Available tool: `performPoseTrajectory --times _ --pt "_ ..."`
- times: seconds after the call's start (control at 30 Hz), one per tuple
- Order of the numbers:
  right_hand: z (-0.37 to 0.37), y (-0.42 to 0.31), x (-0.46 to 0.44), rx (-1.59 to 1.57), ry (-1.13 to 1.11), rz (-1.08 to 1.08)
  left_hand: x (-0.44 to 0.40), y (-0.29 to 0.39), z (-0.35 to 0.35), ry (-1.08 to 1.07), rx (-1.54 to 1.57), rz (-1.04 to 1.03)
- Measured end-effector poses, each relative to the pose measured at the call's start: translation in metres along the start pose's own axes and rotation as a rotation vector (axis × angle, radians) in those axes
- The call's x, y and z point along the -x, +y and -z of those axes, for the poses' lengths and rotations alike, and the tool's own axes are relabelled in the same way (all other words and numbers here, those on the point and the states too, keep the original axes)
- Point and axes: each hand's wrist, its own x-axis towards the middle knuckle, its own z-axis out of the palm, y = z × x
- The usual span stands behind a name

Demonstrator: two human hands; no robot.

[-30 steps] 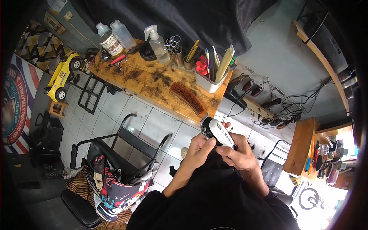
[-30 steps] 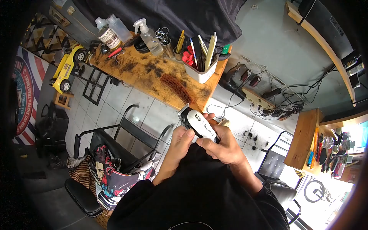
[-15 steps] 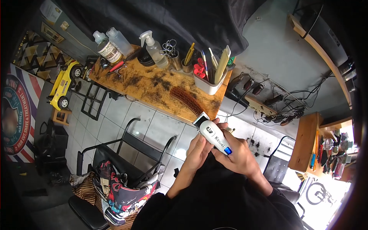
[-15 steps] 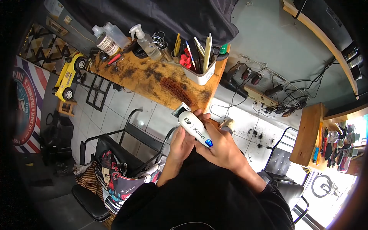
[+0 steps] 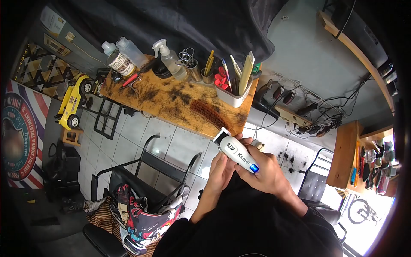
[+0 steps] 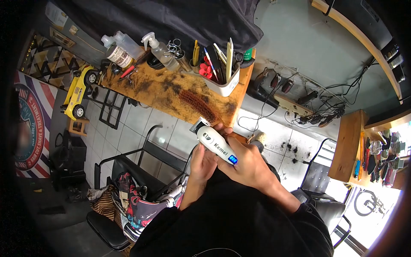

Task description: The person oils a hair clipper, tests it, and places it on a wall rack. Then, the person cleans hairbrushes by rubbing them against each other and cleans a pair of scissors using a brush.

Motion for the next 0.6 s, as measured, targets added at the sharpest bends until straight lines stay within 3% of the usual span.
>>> performPoseTrajectory --times 0.17,0.6 --pt "-0.0029 0.0002 0.0002 -0.013 0.037 0.022 -0.001 0.001 -0.0018 -0.046 0.143 -0.014" --pt "-0.0022 -0.0042 0.0004 0.022 0.083 0.032 -0.0024 0.0013 -0.0007 -0.07 0.166 0.041"
